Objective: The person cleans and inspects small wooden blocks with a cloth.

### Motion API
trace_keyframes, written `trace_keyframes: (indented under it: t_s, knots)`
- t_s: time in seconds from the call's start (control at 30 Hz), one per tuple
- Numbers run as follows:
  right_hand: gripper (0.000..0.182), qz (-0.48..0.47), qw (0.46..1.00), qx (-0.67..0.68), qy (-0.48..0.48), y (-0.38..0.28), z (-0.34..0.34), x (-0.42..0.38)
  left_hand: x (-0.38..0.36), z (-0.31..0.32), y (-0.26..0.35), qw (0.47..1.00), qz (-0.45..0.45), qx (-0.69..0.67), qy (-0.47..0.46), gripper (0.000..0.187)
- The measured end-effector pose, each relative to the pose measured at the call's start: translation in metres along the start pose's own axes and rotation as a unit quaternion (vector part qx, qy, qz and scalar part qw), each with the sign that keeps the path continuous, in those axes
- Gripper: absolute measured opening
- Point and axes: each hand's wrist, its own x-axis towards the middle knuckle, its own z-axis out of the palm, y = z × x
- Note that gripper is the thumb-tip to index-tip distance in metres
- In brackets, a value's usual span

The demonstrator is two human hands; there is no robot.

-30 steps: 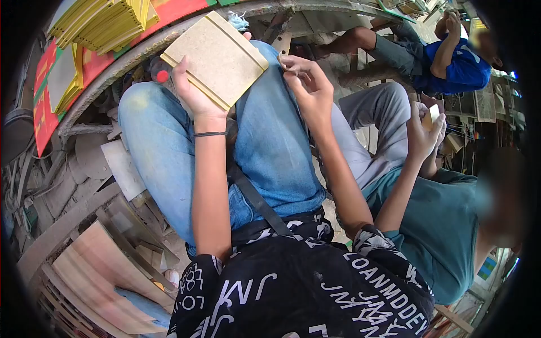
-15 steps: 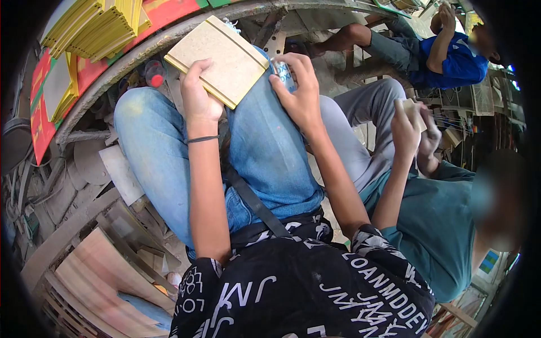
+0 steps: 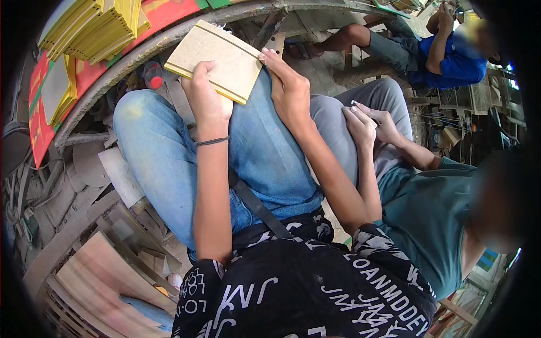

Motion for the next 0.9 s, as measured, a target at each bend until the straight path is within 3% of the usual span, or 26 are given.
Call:
trace_keyframes:
  t_s: [0.83,0.9]
  knots:
    - [0.029,0.006,0.994,-0.103,-0.022,-0.009,0.001,0.015,0.003,-0.007,-0.005,0.999,0.019,0.029,-0.032,0.045]
    - [0.026,0.004,0.991,-0.125,-0.057,-0.013,-0.001,0.022,0.003,-0.005,-0.003,0.999,0.011,0.024,-0.024,0.045]
